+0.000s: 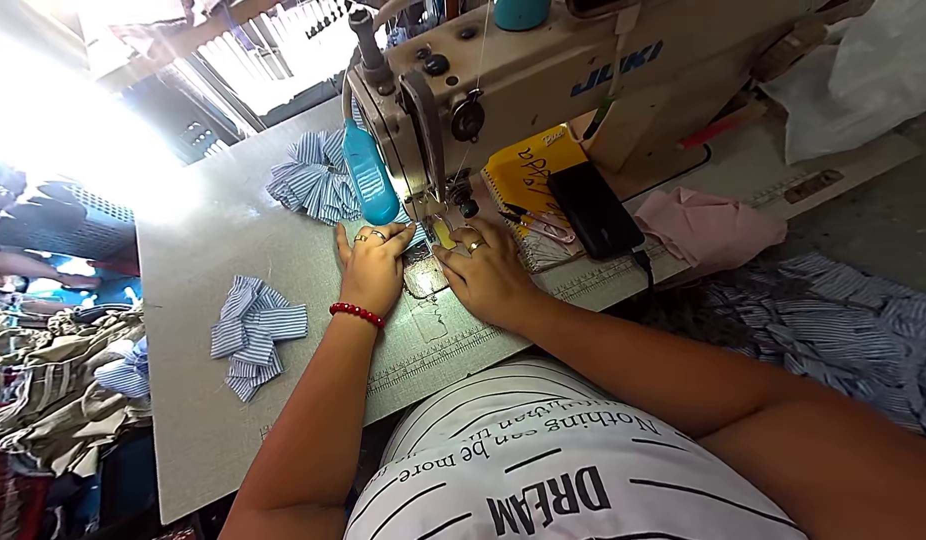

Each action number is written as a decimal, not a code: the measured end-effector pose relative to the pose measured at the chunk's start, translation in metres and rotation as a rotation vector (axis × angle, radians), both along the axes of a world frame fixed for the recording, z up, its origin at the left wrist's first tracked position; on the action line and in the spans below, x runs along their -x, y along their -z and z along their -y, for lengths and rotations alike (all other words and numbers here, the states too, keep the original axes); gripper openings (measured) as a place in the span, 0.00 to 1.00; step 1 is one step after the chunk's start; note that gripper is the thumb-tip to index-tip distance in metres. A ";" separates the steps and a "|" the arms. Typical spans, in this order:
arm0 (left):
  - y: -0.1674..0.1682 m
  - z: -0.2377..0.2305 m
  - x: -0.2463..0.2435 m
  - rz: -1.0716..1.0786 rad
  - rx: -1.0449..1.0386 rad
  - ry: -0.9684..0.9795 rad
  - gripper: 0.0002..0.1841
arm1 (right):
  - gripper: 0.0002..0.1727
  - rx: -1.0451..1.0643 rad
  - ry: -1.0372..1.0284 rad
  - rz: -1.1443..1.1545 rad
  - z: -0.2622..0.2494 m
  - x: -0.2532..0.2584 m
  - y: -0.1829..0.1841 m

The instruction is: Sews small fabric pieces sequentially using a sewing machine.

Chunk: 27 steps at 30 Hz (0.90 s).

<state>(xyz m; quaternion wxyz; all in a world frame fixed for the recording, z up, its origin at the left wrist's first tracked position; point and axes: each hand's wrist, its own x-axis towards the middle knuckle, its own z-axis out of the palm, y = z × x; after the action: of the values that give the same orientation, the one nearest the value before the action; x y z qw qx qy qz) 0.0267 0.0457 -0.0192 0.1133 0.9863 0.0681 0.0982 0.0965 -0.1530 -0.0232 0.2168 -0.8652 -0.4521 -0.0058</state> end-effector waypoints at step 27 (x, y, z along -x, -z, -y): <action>-0.037 -0.031 0.148 0.090 -0.113 -0.419 0.13 | 0.18 -0.196 -0.057 0.008 0.009 -0.001 0.001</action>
<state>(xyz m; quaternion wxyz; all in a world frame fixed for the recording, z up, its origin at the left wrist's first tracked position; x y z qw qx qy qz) -0.1208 0.0770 0.0178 0.0378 0.9500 0.2608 0.1674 0.0979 -0.1619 -0.0241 0.2989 -0.8264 -0.4749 -0.0474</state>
